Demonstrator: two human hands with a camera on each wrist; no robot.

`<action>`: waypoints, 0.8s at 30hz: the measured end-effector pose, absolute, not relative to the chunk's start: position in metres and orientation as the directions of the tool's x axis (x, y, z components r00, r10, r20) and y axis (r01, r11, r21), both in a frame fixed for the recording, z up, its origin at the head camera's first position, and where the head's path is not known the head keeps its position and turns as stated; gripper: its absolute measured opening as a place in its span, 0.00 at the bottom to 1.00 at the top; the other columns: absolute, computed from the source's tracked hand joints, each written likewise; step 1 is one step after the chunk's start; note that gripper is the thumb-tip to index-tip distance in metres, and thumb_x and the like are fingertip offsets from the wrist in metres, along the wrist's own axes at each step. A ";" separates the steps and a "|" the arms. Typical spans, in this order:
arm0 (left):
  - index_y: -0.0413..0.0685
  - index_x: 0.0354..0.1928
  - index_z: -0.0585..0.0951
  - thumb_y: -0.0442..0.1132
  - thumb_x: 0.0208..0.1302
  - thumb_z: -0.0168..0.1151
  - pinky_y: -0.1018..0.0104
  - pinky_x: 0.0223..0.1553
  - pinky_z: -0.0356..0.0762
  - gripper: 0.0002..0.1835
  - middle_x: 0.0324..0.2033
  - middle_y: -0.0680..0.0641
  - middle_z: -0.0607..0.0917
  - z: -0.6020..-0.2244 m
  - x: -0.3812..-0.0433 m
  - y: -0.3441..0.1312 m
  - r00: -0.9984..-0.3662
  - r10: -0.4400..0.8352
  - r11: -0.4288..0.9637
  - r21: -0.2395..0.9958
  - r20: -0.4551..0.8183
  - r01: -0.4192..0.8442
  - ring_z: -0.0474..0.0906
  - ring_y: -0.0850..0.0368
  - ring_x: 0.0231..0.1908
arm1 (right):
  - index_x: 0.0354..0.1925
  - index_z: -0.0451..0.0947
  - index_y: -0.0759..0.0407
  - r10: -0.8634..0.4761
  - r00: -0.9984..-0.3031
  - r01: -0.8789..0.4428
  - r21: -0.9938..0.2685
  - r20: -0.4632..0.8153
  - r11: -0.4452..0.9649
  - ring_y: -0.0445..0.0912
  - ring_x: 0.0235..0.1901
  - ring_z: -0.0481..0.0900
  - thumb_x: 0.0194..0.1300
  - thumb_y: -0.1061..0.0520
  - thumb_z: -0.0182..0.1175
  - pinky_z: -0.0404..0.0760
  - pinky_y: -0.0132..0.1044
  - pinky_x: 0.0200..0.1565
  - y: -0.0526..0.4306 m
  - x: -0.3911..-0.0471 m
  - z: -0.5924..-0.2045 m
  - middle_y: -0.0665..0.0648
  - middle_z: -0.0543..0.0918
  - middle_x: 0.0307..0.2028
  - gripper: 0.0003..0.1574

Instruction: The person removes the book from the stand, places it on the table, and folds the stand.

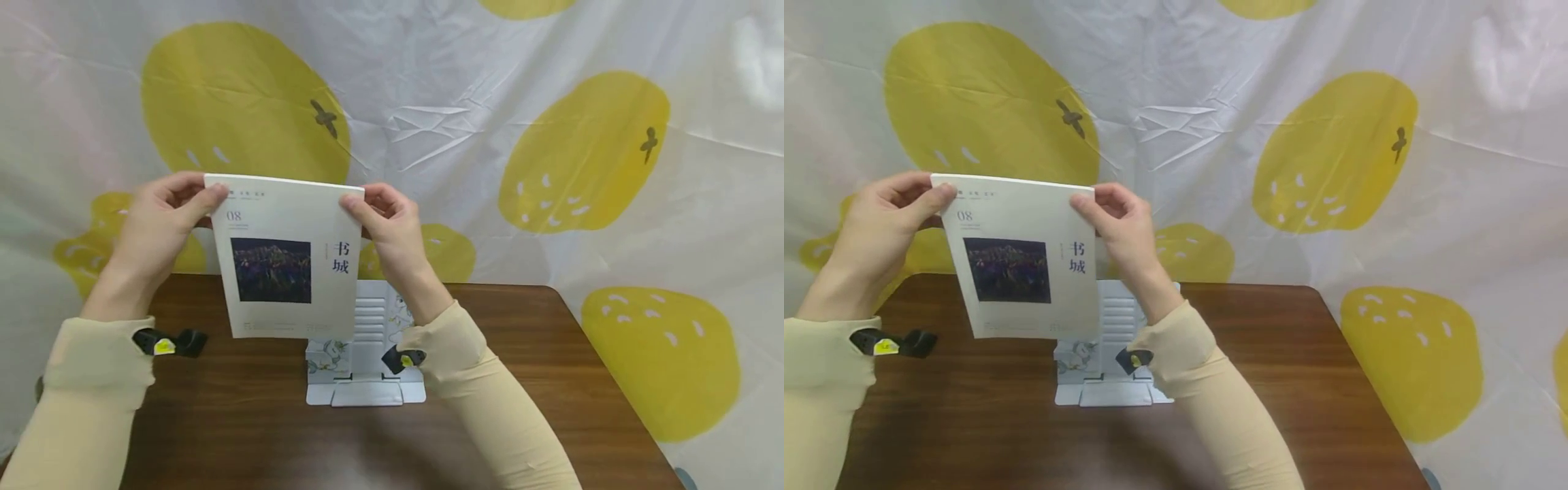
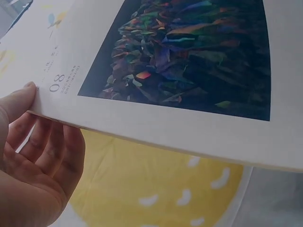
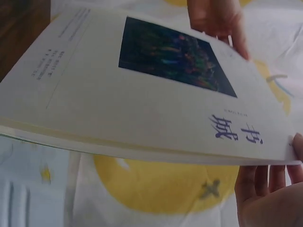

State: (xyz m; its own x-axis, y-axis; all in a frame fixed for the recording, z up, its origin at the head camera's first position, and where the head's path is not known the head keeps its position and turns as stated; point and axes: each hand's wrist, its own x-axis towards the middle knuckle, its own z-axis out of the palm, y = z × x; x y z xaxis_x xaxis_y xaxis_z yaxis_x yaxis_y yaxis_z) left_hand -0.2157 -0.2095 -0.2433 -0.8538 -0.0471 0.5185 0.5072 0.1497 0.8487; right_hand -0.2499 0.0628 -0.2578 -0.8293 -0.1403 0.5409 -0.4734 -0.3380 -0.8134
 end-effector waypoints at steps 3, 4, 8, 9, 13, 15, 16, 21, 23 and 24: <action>0.44 0.44 0.84 0.37 0.65 0.65 0.73 0.32 0.78 0.08 0.33 0.52 0.86 -0.248 -0.213 -0.222 -0.858 -0.060 0.115 0.857 0.511 0.502 0.80 0.60 0.32 | 0.36 0.80 0.65 -0.135 -0.835 -0.460 -0.811 0.534 -0.361 0.43 0.29 0.81 0.64 0.68 0.63 0.80 0.34 0.32 0.046 -0.248 -0.266 0.52 0.84 0.30 0.02; 0.44 0.44 0.84 0.37 0.65 0.65 0.73 0.31 0.78 0.08 0.33 0.51 0.86 -0.250 -0.212 -0.226 -0.858 -0.066 0.098 0.859 0.510 0.503 0.81 0.60 0.32 | 0.37 0.79 0.67 -0.135 -0.835 -0.458 -0.810 0.534 -0.366 0.42 0.29 0.81 0.64 0.68 0.63 0.80 0.34 0.32 0.040 -0.247 -0.269 0.51 0.84 0.30 0.03; 0.45 0.42 0.84 0.35 0.65 0.65 0.73 0.30 0.77 0.06 0.32 0.51 0.86 -0.262 -0.209 -0.242 -0.876 -0.089 0.038 0.881 0.473 0.472 0.80 0.61 0.31 | 0.38 0.78 0.68 -0.131 -0.845 -0.437 -0.812 0.518 -0.386 0.42 0.30 0.79 0.64 0.67 0.63 0.79 0.33 0.33 0.018 -0.243 -0.283 0.50 0.83 0.30 0.04; 0.45 0.42 0.84 0.36 0.65 0.65 0.73 0.30 0.77 0.06 0.32 0.52 0.86 -0.266 -0.207 -0.245 -0.883 -0.093 0.036 0.888 0.460 0.459 0.80 0.61 0.31 | 0.37 0.78 0.66 -0.132 -0.854 -0.421 -0.817 0.503 -0.394 0.41 0.30 0.79 0.64 0.66 0.63 0.79 0.33 0.32 0.013 -0.242 -0.287 0.50 0.83 0.30 0.03; 0.46 0.43 0.84 0.38 0.64 0.66 0.73 0.30 0.78 0.08 0.32 0.52 0.85 -0.280 -0.203 -0.258 -0.911 -0.104 0.070 0.916 0.400 0.394 0.80 0.61 0.31 | 0.34 0.78 0.59 -0.120 -0.898 -0.336 -0.837 0.423 -0.432 0.41 0.29 0.79 0.64 0.66 0.63 0.78 0.32 0.31 -0.004 -0.239 -0.304 0.50 0.82 0.30 0.04; 0.48 0.43 0.84 0.39 0.65 0.66 0.73 0.30 0.78 0.07 0.32 0.54 0.84 -0.287 -0.202 -0.265 -0.912 -0.113 0.127 0.916 0.393 0.379 0.80 0.62 0.30 | 0.34 0.78 0.59 -0.116 -0.920 -0.288 -0.848 0.373 -0.446 0.41 0.29 0.79 0.64 0.65 0.64 0.77 0.32 0.31 -0.012 -0.238 -0.312 0.50 0.82 0.31 0.04; 0.50 0.42 0.84 0.39 0.65 0.65 0.73 0.29 0.78 0.06 0.31 0.54 0.84 -0.290 -0.202 -0.268 -0.913 -0.119 0.159 0.915 0.390 0.370 0.79 0.62 0.30 | 0.34 0.78 0.60 -0.110 -0.930 -0.267 -0.851 0.350 -0.453 0.42 0.29 0.79 0.64 0.65 0.64 0.77 0.32 0.31 -0.016 -0.239 -0.316 0.50 0.82 0.31 0.03; 0.57 0.44 0.82 0.41 0.68 0.62 0.75 0.30 0.78 0.05 0.31 0.58 0.82 -0.303 -0.202 -0.287 -0.927 -0.129 0.294 0.906 0.353 0.304 0.78 0.65 0.30 | 0.34 0.80 0.60 -0.092 -0.969 -0.159 -0.866 0.228 -0.474 0.42 0.30 0.78 0.62 0.63 0.67 0.76 0.32 0.31 -0.037 -0.238 -0.333 0.51 0.81 0.32 0.04; 0.57 0.46 0.80 0.44 0.69 0.61 0.75 0.31 0.77 0.07 0.32 0.60 0.82 -0.308 -0.201 -0.295 -0.937 -0.136 0.344 0.902 0.323 0.261 0.78 0.66 0.31 | 0.34 0.80 0.61 -0.086 -0.979 -0.125 -0.871 0.187 -0.475 0.42 0.29 0.78 0.61 0.62 0.68 0.76 0.32 0.31 -0.046 -0.237 -0.338 0.52 0.82 0.32 0.06; 0.57 0.47 0.80 0.45 0.69 0.60 0.75 0.32 0.77 0.07 0.32 0.60 0.82 -0.311 -0.200 -0.298 -0.941 -0.142 0.360 0.901 0.307 0.240 0.77 0.66 0.32 | 0.34 0.80 0.61 -0.081 -0.982 -0.111 -0.874 0.169 -0.472 0.42 0.29 0.78 0.60 0.61 0.69 0.76 0.33 0.30 -0.050 -0.236 -0.341 0.52 0.82 0.32 0.06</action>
